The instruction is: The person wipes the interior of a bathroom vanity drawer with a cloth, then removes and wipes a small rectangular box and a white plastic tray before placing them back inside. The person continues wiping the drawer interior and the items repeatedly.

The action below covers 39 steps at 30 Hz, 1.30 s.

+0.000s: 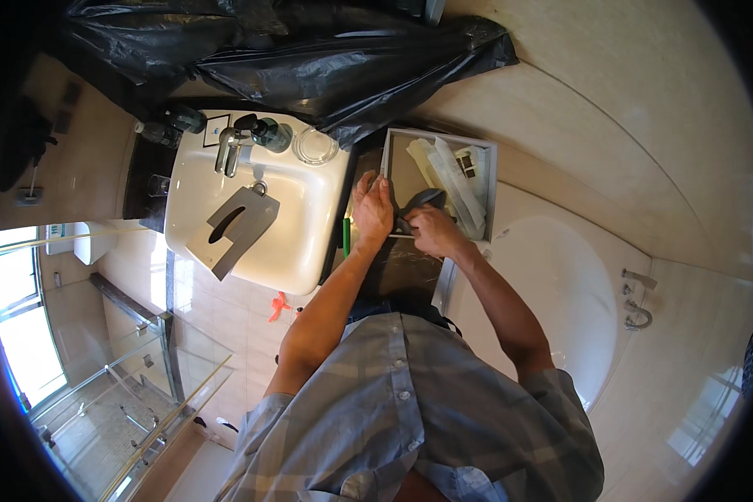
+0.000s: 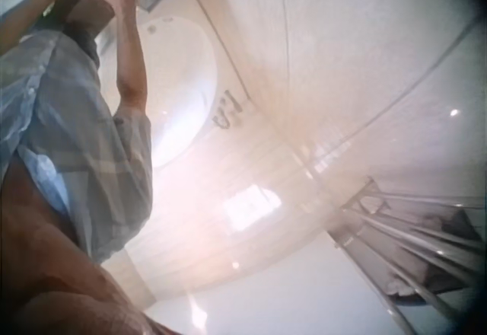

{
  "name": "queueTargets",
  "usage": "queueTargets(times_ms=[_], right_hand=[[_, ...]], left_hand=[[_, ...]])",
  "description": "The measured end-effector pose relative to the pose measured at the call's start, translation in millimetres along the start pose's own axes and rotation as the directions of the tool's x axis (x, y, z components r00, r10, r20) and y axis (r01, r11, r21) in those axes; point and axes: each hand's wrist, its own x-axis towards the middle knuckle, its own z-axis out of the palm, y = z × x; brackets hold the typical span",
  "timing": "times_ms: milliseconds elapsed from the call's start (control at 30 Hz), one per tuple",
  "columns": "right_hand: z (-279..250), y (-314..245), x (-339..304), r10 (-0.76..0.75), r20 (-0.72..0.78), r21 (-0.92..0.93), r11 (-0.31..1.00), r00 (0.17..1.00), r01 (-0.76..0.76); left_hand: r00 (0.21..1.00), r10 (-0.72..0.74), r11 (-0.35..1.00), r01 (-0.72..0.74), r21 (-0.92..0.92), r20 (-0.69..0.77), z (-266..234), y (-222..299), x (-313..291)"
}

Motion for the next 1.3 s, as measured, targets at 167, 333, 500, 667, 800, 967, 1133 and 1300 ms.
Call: queueTargets(times_ms=[167,333,500,667,800,967,1133,1300], right_hand=[[-19.7,28.7,-19.9,0.038,-0.212,-0.129,0.989,0.977,-0.066],[0.7,15.0,5.8,-0.07,-0.345,-0.116,0.993,0.936,0.031],[7.4,-2.1,57.5,-0.231,-0.418,-0.057,0.972,0.878,0.229],[-6.3,11.2,17.0,-0.053,-0.463,-0.176,0.984,0.885,-0.033],[-15.6,12.2,-11.4,0.162,-0.374,-0.196,0.949,0.913,-0.248],[4.0,5.5,2.7,0.103,-0.367,-0.046,0.991,0.924,-0.128],[14.0,-11.9,58.6,-0.072,-0.5,-0.077,0.996,0.863,0.039],[-2.2,13.6,102.8,-0.191,-0.537,-0.28,0.959,0.821,0.04]], left_hand=[[0.998,0.046,0.999,-0.046,0.005,-0.048,-0.7,3.9,1.3],[0.997,0.071,0.997,-0.071,-0.027,-0.017,0.3,0.1,1.9],[0.999,0.048,0.999,-0.048,-0.001,-0.018,-0.4,2.9,2.5],[0.998,0.039,0.997,-0.037,0.064,-0.041,0.4,4.7,0.8],[0.997,0.055,0.998,-0.053,0.044,-0.05,2.3,-0.8,1.2],[0.998,0.048,0.999,-0.048,-0.015,-0.047,3.0,2.5,1.2],[0.995,0.091,0.996,-0.092,-0.019,-0.041,2.1,0.9,2.0],[0.994,0.09,0.996,-0.09,0.014,-0.054,3.4,-5.6,2.5]])
